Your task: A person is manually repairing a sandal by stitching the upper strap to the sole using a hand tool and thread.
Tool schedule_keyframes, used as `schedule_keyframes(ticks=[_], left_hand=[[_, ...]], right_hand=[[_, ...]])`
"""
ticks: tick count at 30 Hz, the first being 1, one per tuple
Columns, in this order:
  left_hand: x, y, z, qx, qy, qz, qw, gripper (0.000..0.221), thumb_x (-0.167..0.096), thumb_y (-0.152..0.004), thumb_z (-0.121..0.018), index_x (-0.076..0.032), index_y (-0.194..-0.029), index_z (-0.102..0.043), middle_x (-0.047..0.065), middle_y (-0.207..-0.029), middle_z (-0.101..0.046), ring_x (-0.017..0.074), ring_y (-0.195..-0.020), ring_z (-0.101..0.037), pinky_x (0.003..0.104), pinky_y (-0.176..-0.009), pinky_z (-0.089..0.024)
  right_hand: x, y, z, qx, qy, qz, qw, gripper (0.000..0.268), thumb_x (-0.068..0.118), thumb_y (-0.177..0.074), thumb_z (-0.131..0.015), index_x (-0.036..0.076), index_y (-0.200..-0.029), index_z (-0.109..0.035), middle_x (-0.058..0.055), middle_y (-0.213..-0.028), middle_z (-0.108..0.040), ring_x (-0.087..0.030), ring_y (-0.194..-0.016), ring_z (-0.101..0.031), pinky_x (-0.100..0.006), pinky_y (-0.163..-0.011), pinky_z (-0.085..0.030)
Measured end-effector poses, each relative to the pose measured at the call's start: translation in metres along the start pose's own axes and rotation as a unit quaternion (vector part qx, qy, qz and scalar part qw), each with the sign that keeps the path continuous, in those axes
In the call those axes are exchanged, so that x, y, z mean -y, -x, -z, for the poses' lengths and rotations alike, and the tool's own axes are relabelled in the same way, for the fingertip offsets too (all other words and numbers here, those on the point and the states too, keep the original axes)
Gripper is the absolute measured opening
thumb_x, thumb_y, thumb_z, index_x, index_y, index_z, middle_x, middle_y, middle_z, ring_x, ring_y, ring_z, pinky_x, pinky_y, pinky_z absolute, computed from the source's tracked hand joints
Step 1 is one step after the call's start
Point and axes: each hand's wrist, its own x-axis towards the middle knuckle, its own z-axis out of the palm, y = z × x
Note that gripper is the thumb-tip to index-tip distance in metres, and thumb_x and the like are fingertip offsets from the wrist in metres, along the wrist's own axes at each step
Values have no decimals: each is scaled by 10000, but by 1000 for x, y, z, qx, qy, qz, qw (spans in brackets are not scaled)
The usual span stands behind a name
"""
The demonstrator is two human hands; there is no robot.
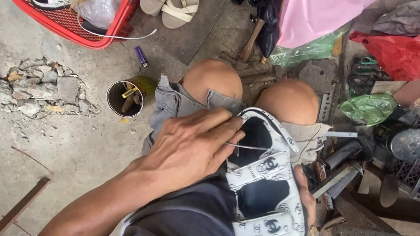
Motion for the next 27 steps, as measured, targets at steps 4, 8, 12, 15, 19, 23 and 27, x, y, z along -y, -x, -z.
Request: schedule_keyframes(ticks=[4,8,12,15,19,23,27], left_hand=[[1,-6,-7,-1,6,-9,1000,235,-193,-1044,-592,-28,-1172,-700,55,-1052,-656,228,-801,-703,405,-674,-596],[0,-14,-8,41,44,-10,998,235,-195,-1022,-639,-92,-1229,-676,50,-1042,-547,254,-800,-679,460,-686,-611],[2,-23,-20,100,68,28,992,231,-228,-984,-644,-103,-1156,-737,96,-1252,-500,239,-797,-714,469,-683,-657],[-2,-31,-27,105,56,73,990,172,-186,-922,-662,-134,-1059,-752,122,-1400,-510,288,-841,-731,516,-590,-629],[-10,-37,-39,132,46,95,986,221,-131,-889,-680,-133,-1094,-765,126,-1475,-446,395,-1086,-663,497,-724,-639],[-21,-40,-47,106,58,95,988,208,-30,-919,-586,-50,-1031,-760,181,-1435,-480,463,-1190,-630,544,-806,-608],[-10,-38,-60,58,54,38,996,148,-6,-892,-612,-30,-941,-749,172,-1375,-511,428,-1115,-650,520,-717,-612]], right_hand=[[1,0,-2,-7,-16,-9,1000,761,339,-920,-737,150,-1569,-386,-167,-1631,-383,-310,-1584,-320,-564,-1358,-272],[-1,-3,-5,-13,-32,-15,999,720,330,-936,-720,157,-1560,-405,-152,-1628,-393,-306,-1576,-326,-566,-1349,-281],[-10,-3,-4,-22,-48,-24,998,680,321,-952,-703,165,-1552,-424,-137,-1625,-402,-302,-1569,-333,-568,-1340,-289],[-30,3,0,-27,-59,-33,997,650,315,-965,-691,170,-1546,-437,-126,-1623,-409,-299,-1564,-337,-570,-1333,-295],[-124,60,43,-31,-78,-44,996,611,307,-981,-674,177,-1537,-456,-111,-1620,-418,-295,-1556,-344,-572,-1323,-303],[-165,92,61,-40,-94,-55,993,573,298,-998,-657,184,-1529,-475,-97,-1617,-428,-291,-1549,-350,-574,-1314,-312],[-141,52,41,-46,-108,-66,991,536,290,-1014,-641,191,-1520,-493,-82,-1613,-437,-288,-1541,-357,-577,-1305,-320]])
